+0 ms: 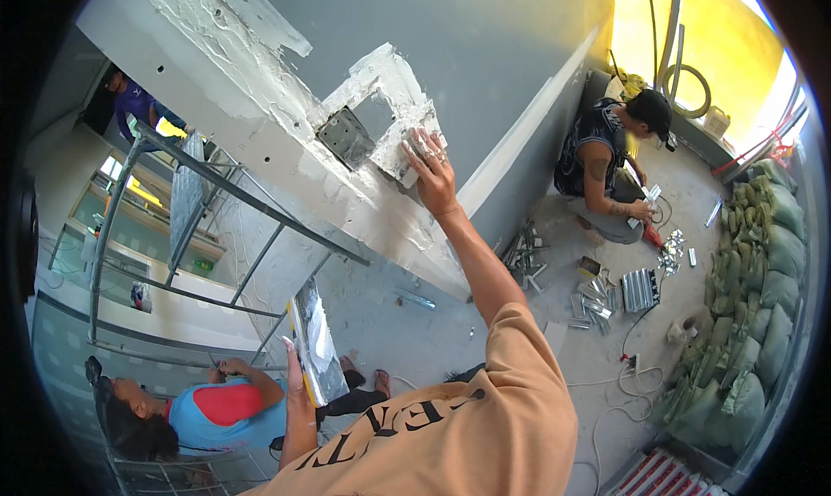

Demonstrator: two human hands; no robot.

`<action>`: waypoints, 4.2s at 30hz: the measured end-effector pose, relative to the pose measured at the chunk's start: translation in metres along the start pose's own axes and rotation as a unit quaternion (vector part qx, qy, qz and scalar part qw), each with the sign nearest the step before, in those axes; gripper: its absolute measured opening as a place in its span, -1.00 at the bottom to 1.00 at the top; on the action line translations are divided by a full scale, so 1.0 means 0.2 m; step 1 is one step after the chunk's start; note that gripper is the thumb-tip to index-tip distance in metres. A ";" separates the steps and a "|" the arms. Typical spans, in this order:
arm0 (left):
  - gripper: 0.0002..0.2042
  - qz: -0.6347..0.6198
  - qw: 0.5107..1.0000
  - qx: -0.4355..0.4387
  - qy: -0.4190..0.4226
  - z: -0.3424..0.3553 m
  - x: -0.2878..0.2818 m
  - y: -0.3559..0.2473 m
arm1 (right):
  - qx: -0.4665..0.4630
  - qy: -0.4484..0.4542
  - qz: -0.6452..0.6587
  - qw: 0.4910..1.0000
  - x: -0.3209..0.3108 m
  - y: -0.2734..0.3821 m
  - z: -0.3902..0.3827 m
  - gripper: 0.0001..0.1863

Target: The person scoops plaster onto a putty knife and applies it along the drywall seams and corners.

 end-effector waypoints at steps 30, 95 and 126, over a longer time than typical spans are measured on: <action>-0.42 -0.158 0.981 0.009 0.108 0.12 0.11 -0.14 | -0.080 0.355 0.169 0.916 -0.27 1.59 -0.53 -0.60; -0.37 0.148 0.921 0.359 0.018 0.03 0.76 0.12 | 0.597 0.396 0.446 0.537 -0.59 0.60 -0.41 -0.46; -0.21 -0.129 0.984 0.078 0.097 0.10 -0.25 -0.10 | 0.300 0.120 0.150 0.935 -0.38 0.85 0.88 -0.58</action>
Point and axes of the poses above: each hand's wrist, its own z-axis towards the middle knuckle, its own x-axis out of the palm, y = z × x, the point moved 5 cm from there along z, towards the middle knuckle, and after that the axes turned 7 degrees about x, right-handed, at the moved point
